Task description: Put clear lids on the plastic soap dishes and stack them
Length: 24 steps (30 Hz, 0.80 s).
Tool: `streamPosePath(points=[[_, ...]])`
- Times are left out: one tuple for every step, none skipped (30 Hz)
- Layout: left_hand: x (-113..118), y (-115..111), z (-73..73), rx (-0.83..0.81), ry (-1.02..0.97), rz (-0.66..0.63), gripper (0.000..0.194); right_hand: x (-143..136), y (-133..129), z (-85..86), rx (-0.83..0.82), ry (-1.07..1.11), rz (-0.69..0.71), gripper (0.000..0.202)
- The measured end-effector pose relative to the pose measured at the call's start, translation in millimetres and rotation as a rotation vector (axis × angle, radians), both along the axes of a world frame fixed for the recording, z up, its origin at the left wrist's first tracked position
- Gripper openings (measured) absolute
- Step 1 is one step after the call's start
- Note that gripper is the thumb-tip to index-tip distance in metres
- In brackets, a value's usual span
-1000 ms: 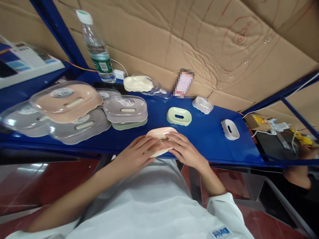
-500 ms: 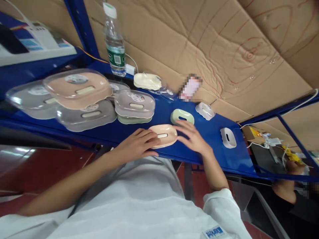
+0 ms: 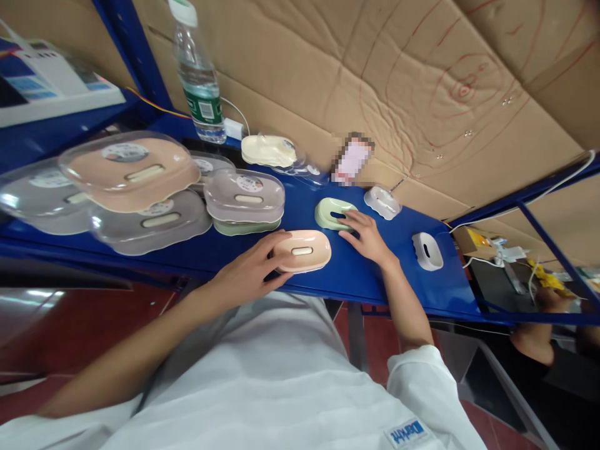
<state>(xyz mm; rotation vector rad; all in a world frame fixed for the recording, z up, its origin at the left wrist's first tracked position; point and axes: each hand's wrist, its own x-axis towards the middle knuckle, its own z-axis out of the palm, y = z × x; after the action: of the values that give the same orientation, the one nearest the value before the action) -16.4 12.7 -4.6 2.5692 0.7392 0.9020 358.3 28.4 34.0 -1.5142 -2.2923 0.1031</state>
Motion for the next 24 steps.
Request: streamPosePath(points=[[0,0,0.8,-0.009,-0.001,-0.009,0.025,-1,2,2.4,0.015,0.005,-0.008,0.051],[-1,1,1.6,-0.019,0.0,-0.014,0.024,-3,6,5.5,0.03,0.014,-0.022,0.05],[-1,1,2.2,-0.025,0.004,-0.02,0.024,-5,15,9.1,0.041,0.018,-0.036,0.05],[-1,1,2.6,-0.028,0.008,-0.027,0.024,-10,27,13.1,0.043,0.01,-0.045,0.05],[0,1,2.6,-0.029,0.013,-0.037,0.025,-16,42,17.4,0.034,-0.017,-0.048,0.05],[0,2,2.2,-0.03,0.015,-0.042,0.025,-25,59,21.8,0.014,-0.059,-0.047,0.049],[0,2,1.5,-0.031,0.014,-0.04,0.025,-36,79,26.0,-0.012,-0.11,-0.047,0.05],[0,2,0.6,-0.03,0.013,-0.036,0.026,-49,98,30.1,-0.037,-0.161,-0.067,0.052],[0,2,-0.5,-0.027,0.009,-0.032,0.026,-63,116,33.6,-0.07,-0.202,-0.108,0.056],[-1,2,-1.6,-0.02,0.004,-0.029,0.025,-77,132,36.5,-0.109,-0.235,-0.164,0.061],[-1,3,-2.5,-0.012,-0.001,-0.029,0.025,-89,144,38.2,-0.144,-0.258,-0.222,0.066],[-2,3,-3.1,-0.003,-0.005,-0.032,0.024,-100,152,38.7,-0.175,-0.272,-0.274,0.07],[-2,4,-3.4,0.005,-0.008,-0.037,0.024,-109,156,37.8,-0.197,-0.281,-0.314,0.073],[-2,4,-3.3,0.011,-0.012,-0.041,0.024,-114,158,35.9,-0.209,-0.288,-0.341,0.074],[-2,4,-2.9,0.014,-0.015,-0.045,0.024,-117,157,33.5,-0.216,-0.292,-0.354,0.074],[-2,4,-2.3,0.014,-0.015,-0.051,0.024,-117,154,31.2,-0.224,-0.293,-0.358,0.075],[-2,4,-1.6,0.012,-0.017,-0.056,0.023,-116,151,29.6,-0.238,-0.29,-0.36,0.076],[-2,4,-1.0,0.006,-0.017,-0.059,0.023,-114,149,29.3,-0.254,-0.283,-0.356,0.077],[-2,4,-0.6,-0.003,-0.016,-0.058,0.024,-111,147,30.7,-0.271,-0.274,-0.347,0.077],[-2,4,-0.5,-0.012,-0.014,-0.056,0.024,-107,146,34.0,-0.288,-0.263,-0.333,0.076],[-2,3,-0.6,-0.022,-0.012,-0.055,0.023,-103,144,39.2,-0.303,-0.253,-0.316,0.074],[-2,3,-1.0,-0.034,-0.01,-0.055,0.023,-98,143,46.0,-0.314,-0.245,-0.294,0.07],[-2,3,-1.4,-0.047,-0.009,-0.052,0.023,-93,139,54.0,-0.317,-0.237,-0.27,0.065],[-2,2,-1.8,-0.066,-0.006,-0.046,0.025,-89,134,62.7,-0.307,-0.228,-0.24,0.06]])
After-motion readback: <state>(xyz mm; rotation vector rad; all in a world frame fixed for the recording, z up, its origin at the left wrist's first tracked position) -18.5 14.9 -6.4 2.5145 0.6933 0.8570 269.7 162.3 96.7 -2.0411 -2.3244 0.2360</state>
